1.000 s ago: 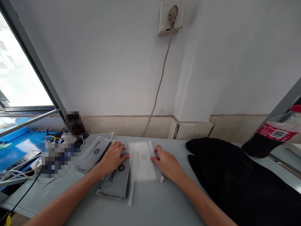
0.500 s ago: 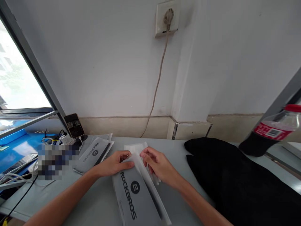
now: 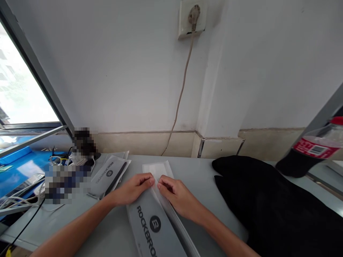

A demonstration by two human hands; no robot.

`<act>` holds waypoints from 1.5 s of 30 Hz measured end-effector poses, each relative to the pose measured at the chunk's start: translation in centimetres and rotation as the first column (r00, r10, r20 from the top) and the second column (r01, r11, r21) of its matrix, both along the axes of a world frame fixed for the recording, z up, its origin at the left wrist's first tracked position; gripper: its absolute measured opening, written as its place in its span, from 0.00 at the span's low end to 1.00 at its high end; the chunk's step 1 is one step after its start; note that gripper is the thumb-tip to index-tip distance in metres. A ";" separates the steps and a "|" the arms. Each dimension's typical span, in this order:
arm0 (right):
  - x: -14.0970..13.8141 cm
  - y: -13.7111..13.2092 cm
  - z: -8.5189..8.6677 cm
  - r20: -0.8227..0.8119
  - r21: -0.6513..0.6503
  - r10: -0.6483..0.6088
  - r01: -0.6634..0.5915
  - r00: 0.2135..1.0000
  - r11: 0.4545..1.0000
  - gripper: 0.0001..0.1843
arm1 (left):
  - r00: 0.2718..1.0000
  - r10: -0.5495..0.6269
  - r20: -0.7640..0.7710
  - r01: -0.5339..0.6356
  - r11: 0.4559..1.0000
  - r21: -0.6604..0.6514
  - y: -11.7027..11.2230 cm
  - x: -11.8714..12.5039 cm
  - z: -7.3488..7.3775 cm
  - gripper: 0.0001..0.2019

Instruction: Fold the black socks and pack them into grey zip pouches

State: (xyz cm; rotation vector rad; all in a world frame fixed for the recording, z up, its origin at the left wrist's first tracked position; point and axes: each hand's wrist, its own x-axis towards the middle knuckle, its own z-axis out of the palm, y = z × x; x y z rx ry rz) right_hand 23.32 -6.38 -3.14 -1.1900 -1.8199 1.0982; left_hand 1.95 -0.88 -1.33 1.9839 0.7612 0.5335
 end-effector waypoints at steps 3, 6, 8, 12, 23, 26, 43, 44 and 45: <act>0.8 0.0 0.5 -0.007 -0.028 0.025 -0.025 1.000 0.999 0.23 | 0.987 0.159 0.028 -0.161 0.982 0.093 1.9 -1.9 1.0 0.22; 1.8 0.1 1.0 -0.014 -0.106 0.065 -0.066 0.998 0.992 0.24 | 0.948 0.317 0.013 -0.314 0.933 0.173 3.8 -4.2 2.0 0.22; 2.4 0.1 1.3 -0.003 -0.148 0.108 -0.107 0.994 0.983 0.24 | 0.929 0.371 -0.005 -0.359 0.903 0.236 4.6 -5.2 2.3 0.22; 3.2 0.4 1.3 0.056 -0.179 0.146 -0.134 0.988 0.975 0.24 | 0.925 0.379 -0.012 -0.359 0.886 0.292 4.9 -5.3 1.9 0.21; 1.0 -0.3 1.8 -0.165 -0.121 0.163 -0.184 0.973 0.975 0.19 | 0.969 0.237 0.063 -0.244 0.958 0.152 2.3 -2.8 1.9 0.22; 1.0 -0.3 2.0 -0.220 -0.241 0.142 -0.195 0.965 0.951 0.21 | 0.968 0.232 0.093 -0.243 0.959 0.144 1.7 -2.0 1.5 0.22; 0.7 -0.4 2.7 -0.308 -0.211 -0.005 -0.063 0.951 0.975 0.32 | 0.762 0.539 0.359 -0.529 0.838 -0.134 1.1 -0.1 -0.5 0.21; 0.8 -0.3 2.7 -0.307 -0.205 -0.043 -0.022 0.951 0.978 0.33 | 0.787 0.504 0.356 -0.455 0.863 -0.218 1.2 -0.2 -0.6 0.22; 0.9 -0.2 2.6 -0.297 -0.198 -0.052 -0.008 0.953 0.980 0.34 | 0.818 0.459 0.347 -0.374 0.883 -0.284 1.2 -0.2 -0.7 0.23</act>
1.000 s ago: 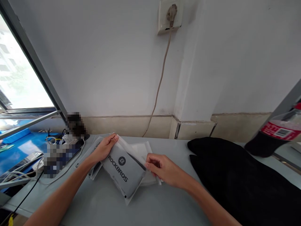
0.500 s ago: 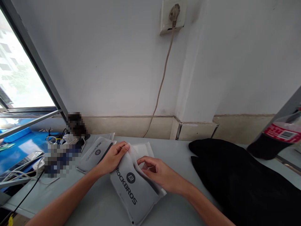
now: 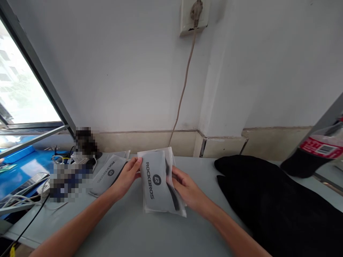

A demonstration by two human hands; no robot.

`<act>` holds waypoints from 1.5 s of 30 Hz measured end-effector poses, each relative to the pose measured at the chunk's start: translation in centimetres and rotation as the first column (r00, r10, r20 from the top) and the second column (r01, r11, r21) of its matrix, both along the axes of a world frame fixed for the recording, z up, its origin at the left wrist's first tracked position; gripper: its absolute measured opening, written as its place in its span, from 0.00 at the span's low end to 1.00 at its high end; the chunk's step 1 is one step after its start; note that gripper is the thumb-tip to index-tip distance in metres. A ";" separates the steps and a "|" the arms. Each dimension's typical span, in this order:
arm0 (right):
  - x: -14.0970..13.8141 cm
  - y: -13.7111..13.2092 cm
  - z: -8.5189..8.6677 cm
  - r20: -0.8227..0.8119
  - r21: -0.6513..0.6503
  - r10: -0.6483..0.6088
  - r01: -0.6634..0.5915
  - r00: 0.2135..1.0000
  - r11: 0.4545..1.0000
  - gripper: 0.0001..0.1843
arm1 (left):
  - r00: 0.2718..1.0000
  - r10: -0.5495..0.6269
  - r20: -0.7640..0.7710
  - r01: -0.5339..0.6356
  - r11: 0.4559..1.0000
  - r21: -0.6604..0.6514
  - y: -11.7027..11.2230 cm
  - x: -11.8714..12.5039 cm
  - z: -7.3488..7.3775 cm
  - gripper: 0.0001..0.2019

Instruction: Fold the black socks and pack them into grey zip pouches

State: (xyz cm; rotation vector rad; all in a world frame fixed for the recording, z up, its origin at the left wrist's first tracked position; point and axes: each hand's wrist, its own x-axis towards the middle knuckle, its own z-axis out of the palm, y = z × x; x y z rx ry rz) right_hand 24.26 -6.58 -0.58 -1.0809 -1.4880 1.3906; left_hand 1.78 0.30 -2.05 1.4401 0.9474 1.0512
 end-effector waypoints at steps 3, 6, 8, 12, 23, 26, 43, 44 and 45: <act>0.3 0.3 -0.7 0.089 0.085 0.039 -0.047 0.995 0.995 0.32 | 0.996 -0.090 -0.008 0.090 0.995 -0.031 -0.3 0.2 -0.4 0.24; 0.7 0.9 -1.7 0.122 0.200 -0.134 0.108 0.983 0.974 0.27 | 0.999 0.045 0.011 -0.045 0.998 0.034 -0.4 0.4 -0.6 0.24; 1.0 1.4 -2.1 -0.017 0.199 -0.337 0.333 0.941 0.921 0.25 | 0.992 0.111 0.065 -0.112 0.994 0.008 -0.3 0.4 -0.6 0.25; 1.6 2.1 -1.6 -0.432 0.046 -0.599 0.680 0.674 0.732 0.20 | 0.982 0.174 0.077 -0.169 0.983 -0.070 0.5 0.3 -1.3 0.26; 4.2 2.6 0.2 -0.593 -0.178 -0.652 0.713 0.472 0.678 0.11 | 0.960 0.200 -0.196 -0.208 0.978 -0.019 2.4 0.5 -5.7 0.29; 4.4 2.3 0.4 -0.590 -0.207 -0.604 0.623 0.535 0.754 0.15 | 0.952 0.232 -0.200 -0.227 0.973 0.047 2.2 0.6 -5.4 0.29; 2.8 2.5 -3.7 0.624 0.558 -0.524 0.138 0.579 0.818 0.18 | 0.696 0.151 -0.702 0.275 0.847 0.456 -1.6 1.4 -3.4 0.05; 2.8 2.3 -3.6 0.654 0.579 -0.524 0.085 0.545 0.811 0.17 | 0.673 0.160 -0.722 0.292 0.840 0.458 -1.5 1.2 -3.5 0.04; 2.8 2.0 -3.4 0.685 0.566 -0.491 0.030 0.538 0.824 0.17 | 0.657 0.172 -0.734 0.299 0.835 0.462 -1.5 1.1 -3.5 0.03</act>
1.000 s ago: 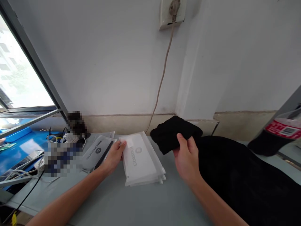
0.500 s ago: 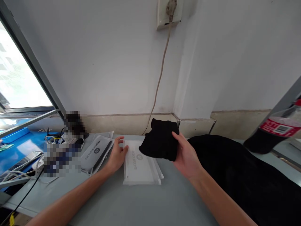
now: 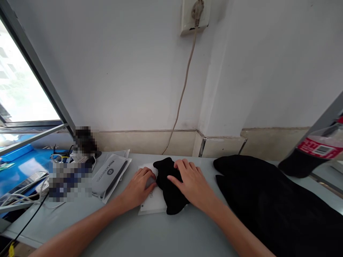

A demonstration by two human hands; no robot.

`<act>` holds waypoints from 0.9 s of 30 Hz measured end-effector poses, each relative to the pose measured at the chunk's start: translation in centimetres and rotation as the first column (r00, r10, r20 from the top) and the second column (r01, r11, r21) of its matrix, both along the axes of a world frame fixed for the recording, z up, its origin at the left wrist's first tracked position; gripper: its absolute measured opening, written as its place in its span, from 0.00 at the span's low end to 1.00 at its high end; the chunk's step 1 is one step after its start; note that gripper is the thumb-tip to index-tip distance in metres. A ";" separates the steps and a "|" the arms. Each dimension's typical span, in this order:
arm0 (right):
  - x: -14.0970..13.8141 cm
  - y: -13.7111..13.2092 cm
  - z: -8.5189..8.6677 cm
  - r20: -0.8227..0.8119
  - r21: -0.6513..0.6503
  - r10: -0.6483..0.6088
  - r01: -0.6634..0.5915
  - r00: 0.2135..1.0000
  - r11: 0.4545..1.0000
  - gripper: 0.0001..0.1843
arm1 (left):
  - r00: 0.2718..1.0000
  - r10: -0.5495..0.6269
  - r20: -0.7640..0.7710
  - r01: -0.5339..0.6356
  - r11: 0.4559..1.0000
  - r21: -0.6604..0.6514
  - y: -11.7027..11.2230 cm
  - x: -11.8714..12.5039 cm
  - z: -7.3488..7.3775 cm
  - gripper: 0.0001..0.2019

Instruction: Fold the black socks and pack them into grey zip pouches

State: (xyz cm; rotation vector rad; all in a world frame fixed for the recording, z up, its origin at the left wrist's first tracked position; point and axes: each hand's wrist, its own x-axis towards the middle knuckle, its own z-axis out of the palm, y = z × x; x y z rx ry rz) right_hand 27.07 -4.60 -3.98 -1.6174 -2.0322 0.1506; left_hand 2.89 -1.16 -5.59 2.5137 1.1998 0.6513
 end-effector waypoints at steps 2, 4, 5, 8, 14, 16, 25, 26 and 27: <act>-0.1 -0.6 0.4 0.030 -0.084 0.092 -0.089 0.995 0.992 0.17 | 1.000 -0.008 -0.018 0.008 1.000 0.017 0.0 -0.2 0.0 0.05; -0.3 -1.0 0.6 0.042 -0.134 0.163 -0.156 0.986 0.979 0.14 | 0.999 -0.027 -0.027 0.028 0.999 0.025 -0.3 -0.4 0.1 0.10; -0.3 -1.0 0.6 0.038 -0.138 0.182 -0.175 0.983 0.975 0.12 | 0.999 -0.035 -0.034 0.036 0.999 0.028 -0.4 -0.4 0.1 0.12; -0.5 -1.0 1.0 -0.089 -0.137 0.175 -0.186 0.980 0.973 0.15 | 0.997 -0.041 -0.063 0.043 0.998 0.038 -0.9 -0.5 0.1 0.18; -0.3 -1.1 3.8 -0.709 -0.258 0.064 -0.343 0.702 0.903 0.23 | 0.992 -0.074 -0.098 0.077 0.997 0.019 -0.8 -1.1 0.5 0.20; 0.3 -0.7 3.9 -0.798 -0.264 -0.017 -0.323 0.602 0.909 0.21 | 0.992 -0.081 -0.094 0.083 0.996 0.016 -0.6 -1.4 0.7 0.18; 3.8 2.0 0.6 -0.305 0.008 -0.272 0.289 0.913 0.957 0.22 | 0.971 0.124 -0.207 -0.104 0.989 0.103 0.5 -1.7 -0.2 0.08; 3.6 1.9 0.5 -0.223 0.041 -0.209 0.224 0.952 0.974 0.21 | 0.969 0.156 -0.192 -0.136 0.984 0.113 0.5 -1.6 0.0 0.09; 3.3 1.8 0.4 -0.145 0.037 -0.147 0.154 0.978 0.987 0.21 | 0.972 0.169 -0.164 -0.150 0.981 0.121 0.5 -1.5 0.1 0.11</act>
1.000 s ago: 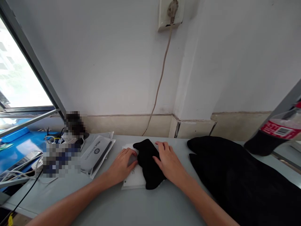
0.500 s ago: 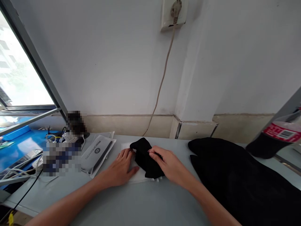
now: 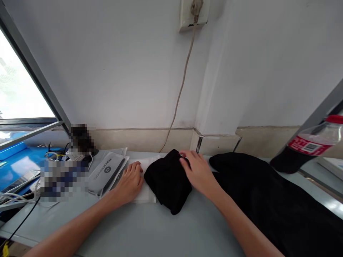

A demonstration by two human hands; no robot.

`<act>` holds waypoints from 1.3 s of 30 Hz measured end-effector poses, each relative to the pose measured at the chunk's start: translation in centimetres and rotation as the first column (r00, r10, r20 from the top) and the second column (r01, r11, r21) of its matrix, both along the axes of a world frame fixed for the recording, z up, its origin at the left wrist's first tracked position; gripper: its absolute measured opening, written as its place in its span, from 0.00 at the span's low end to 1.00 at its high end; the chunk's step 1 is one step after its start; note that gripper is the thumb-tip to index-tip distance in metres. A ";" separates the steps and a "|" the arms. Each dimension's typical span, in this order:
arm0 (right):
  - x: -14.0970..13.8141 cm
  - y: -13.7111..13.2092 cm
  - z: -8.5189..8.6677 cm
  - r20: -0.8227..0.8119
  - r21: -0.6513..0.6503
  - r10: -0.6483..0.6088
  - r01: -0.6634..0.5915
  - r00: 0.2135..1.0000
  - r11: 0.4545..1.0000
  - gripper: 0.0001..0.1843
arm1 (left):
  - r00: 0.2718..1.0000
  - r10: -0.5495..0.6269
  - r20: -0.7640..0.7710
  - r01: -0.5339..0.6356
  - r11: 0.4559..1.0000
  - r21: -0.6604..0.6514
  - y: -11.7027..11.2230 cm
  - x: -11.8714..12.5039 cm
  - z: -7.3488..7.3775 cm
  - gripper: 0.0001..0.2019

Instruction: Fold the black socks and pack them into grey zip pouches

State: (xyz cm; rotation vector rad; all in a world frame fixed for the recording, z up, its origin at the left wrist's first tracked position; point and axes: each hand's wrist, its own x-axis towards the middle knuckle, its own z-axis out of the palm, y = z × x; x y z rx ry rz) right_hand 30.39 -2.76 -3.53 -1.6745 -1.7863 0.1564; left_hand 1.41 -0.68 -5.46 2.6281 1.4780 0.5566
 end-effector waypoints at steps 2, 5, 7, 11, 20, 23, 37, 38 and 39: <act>-0.6 -0.4 -0.2 0.096 -0.094 0.103 -0.094 0.990 0.991 0.21 | 0.996 -0.063 0.067 0.062 0.998 0.021 -0.1 0.3 0.4 0.15; -1.5 -1.2 -0.2 0.128 -0.195 0.221 -0.193 0.967 0.961 0.27 | 0.960 -0.244 0.134 0.241 0.970 0.036 0.0 0.5 0.5 0.18; -2.1 -2.0 0.0 0.092 -0.242 0.322 -0.293 0.942 0.925 0.30 | 0.946 -0.282 0.160 0.282 0.959 0.024 0.3 0.4 0.2 0.14; -3.6 -3.5 1.6 -0.051 -0.298 0.515 -0.505 0.856 0.810 0.23 | 0.939 -0.258 0.228 0.275 0.960 -0.047 1.1 0.0 -0.5 0.15; 0.6 -4.9 7.7 -0.391 -0.511 0.472 -0.613 0.790 0.602 0.14 | 0.943 -0.154 0.295 0.198 0.972 -0.127 1.5 -0.2 -0.3 0.14; 3.0 -4.2 6.7 -0.245 -0.617 0.292 -0.381 0.924 0.689 0.23 | 0.950 -0.103 0.295 0.151 0.978 -0.145 1.6 -0.1 -0.6 0.16; 3.1 -2.5 3.6 -0.054 -0.573 0.235 -0.223 0.971 0.789 0.16 | 0.900 -0.411 0.145 0.427 0.899 -0.098 0.9 -0.2 0.9 0.21; 2.8 -2.4 3.7 -0.053 -0.606 0.226 -0.212 0.973 0.767 0.16 | 0.906 -0.399 0.142 0.412 0.908 -0.077 0.9 -0.1 1.0 0.18; 2.6 -2.3 3.6 -0.039 -0.636 0.226 -0.198 0.973 0.745 0.18 | 0.914 -0.383 0.136 0.392 0.918 -0.054 0.8 0.0 1.2 0.16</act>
